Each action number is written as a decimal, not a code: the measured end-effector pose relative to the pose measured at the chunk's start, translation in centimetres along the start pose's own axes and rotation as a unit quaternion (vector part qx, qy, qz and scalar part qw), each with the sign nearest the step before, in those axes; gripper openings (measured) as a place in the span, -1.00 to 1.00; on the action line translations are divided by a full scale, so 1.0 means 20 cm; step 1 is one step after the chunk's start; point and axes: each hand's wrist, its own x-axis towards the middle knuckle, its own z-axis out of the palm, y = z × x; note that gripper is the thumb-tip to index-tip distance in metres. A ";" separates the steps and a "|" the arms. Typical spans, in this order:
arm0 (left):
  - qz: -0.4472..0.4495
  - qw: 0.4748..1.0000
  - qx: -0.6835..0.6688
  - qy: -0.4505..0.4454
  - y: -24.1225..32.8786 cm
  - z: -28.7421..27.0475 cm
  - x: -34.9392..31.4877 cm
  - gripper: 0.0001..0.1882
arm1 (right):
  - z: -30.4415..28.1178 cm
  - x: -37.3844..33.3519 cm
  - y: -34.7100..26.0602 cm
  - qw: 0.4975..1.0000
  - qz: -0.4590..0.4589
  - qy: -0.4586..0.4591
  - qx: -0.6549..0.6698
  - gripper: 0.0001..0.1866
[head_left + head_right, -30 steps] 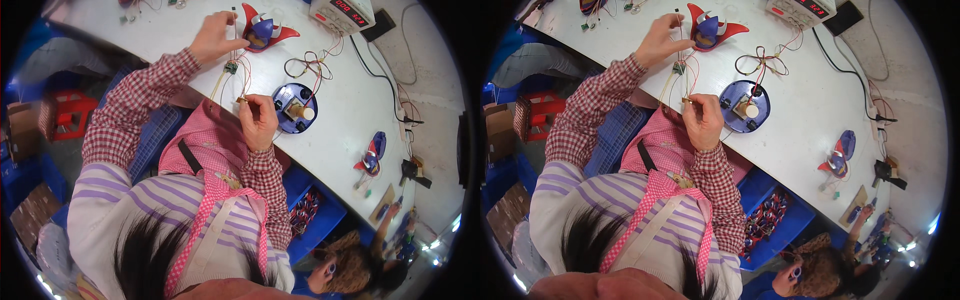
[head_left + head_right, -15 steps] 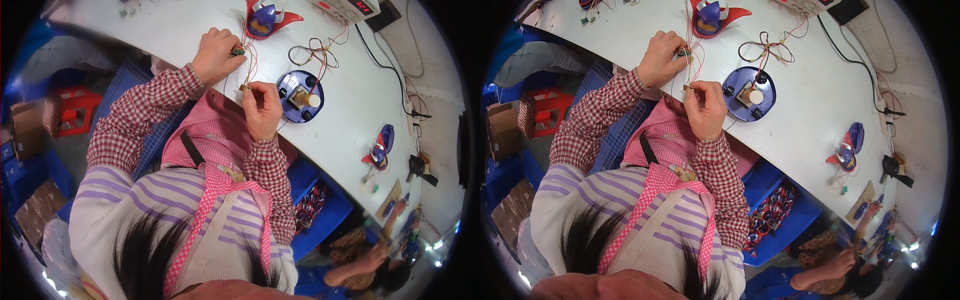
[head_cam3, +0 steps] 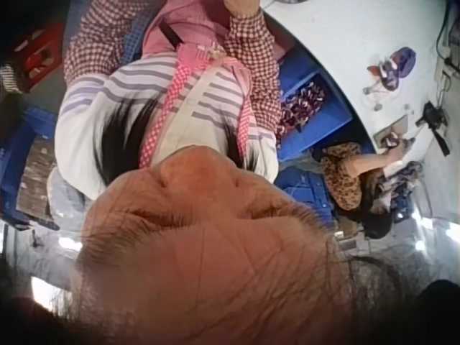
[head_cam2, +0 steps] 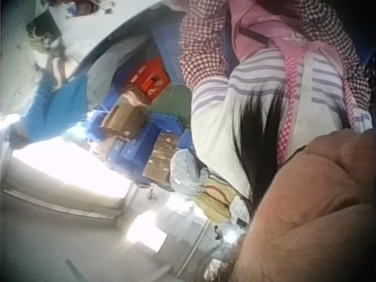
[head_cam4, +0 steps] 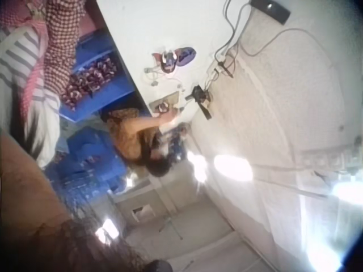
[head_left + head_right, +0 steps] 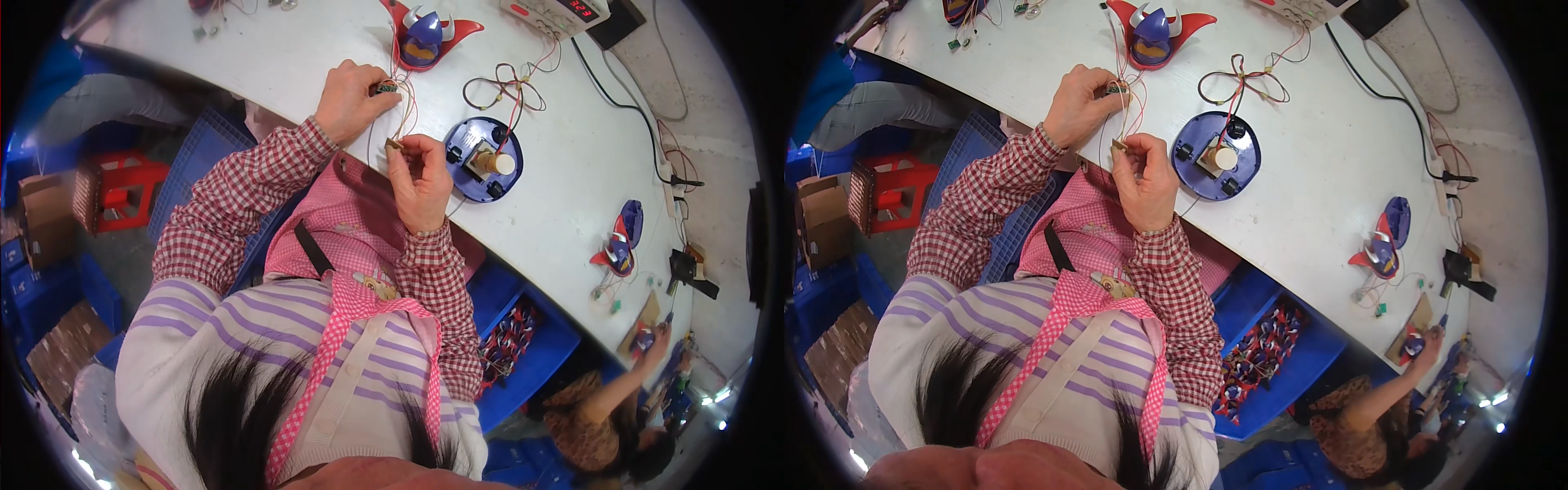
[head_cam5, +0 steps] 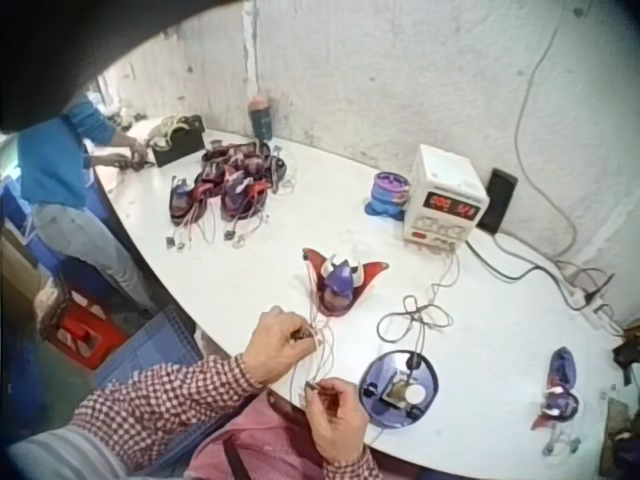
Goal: Assembling and testing electronic wiring and internal components for a toy device.
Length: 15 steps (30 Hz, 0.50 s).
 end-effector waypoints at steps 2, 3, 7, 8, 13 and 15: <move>0.003 1.000 0.007 0.005 0.00 0.00 0.00 -0.77 | 0.00 0.00 0.01 1.000 -0.009 0.000 -0.007 -0.83; 0.006 1.000 0.013 0.010 0.00 0.01 0.00 -0.76 | 0.01 0.00 0.01 1.000 -0.018 0.000 -0.014 -0.84; 0.012 0.999 0.029 0.021 0.00 0.01 0.00 -0.75 | 0.01 0.01 0.02 0.998 -0.054 0.005 -0.040 -0.85; 0.012 0.999 0.032 0.021 0.00 0.01 0.00 -0.76 | 0.01 0.02 0.02 0.996 -0.073 0.009 -0.052 -0.86; 0.015 0.999 0.035 0.032 0.00 0.02 -0.01 -0.78 | 0.00 0.03 0.02 0.993 -0.089 0.013 -0.073 -0.88; 0.017 0.999 0.033 0.040 0.00 0.03 -0.01 -0.77 | 0.00 0.03 0.02 0.995 -0.067 0.009 -0.071 -0.88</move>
